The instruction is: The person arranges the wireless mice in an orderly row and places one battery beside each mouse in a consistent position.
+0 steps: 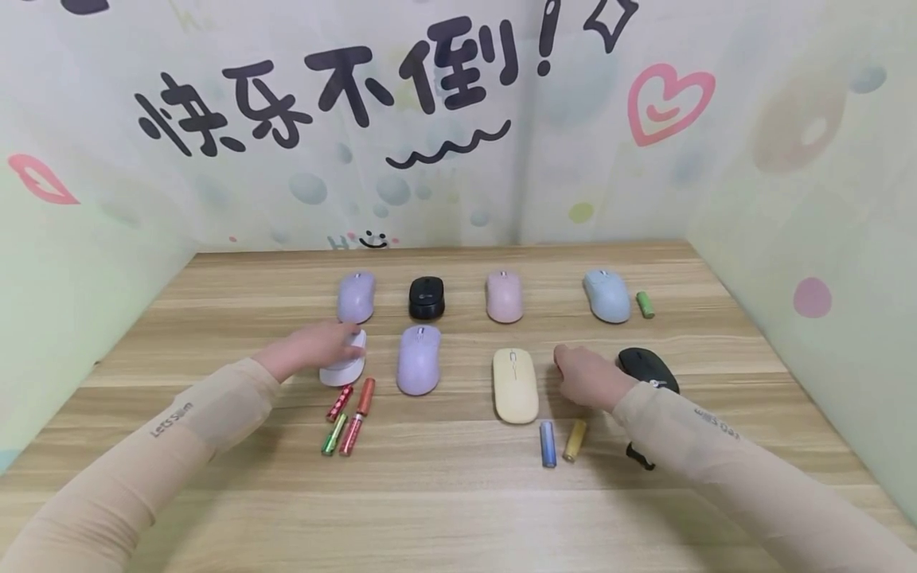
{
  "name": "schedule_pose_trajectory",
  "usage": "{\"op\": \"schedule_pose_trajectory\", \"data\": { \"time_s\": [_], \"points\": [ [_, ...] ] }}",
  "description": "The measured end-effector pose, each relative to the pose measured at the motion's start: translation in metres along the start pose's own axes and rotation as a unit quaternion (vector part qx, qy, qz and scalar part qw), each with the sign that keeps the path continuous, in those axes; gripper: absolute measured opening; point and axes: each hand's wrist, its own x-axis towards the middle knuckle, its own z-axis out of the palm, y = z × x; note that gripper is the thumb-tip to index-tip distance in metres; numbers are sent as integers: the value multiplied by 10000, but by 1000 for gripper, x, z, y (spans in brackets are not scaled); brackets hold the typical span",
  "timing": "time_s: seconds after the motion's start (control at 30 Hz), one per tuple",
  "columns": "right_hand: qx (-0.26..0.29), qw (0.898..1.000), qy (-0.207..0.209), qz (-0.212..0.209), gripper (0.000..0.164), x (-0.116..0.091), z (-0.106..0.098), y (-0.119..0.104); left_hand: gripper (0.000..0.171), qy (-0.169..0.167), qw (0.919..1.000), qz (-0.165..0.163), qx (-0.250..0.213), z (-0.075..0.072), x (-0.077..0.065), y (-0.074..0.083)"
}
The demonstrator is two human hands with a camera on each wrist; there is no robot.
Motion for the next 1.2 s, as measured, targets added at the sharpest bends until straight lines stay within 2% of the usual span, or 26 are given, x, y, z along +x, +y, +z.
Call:
{"op": "schedule_pose_trajectory", "data": {
  "time_s": [0.23,0.37,0.47,0.7,0.8,0.97,1.2],
  "points": [
    [712,9974,71,16,40,21,-35,-2,45,64,9999,123,76,1,1,0],
    [873,9959,220,-9,35,40,-55,-5,45,71,9999,86,26,0,1,-1],
    [908,9957,185,0,30,56,-62,-4,43,76,9999,91,61,0,1,-1],
    [1059,9936,-248,302,28,92,-61,5,40,54,9999,70,141,1,2,-1],
    [900,9944,-265,482,27,102,-57,9,41,40,9999,50,130,2,2,-1],
    [683,9957,-190,599,25,115,-49,15,42,17,9998,27,176,3,3,-3],
    [861,9938,-336,619,20,120,-44,15,45,-51,9999,-23,161,3,5,-3]
  ]
}}
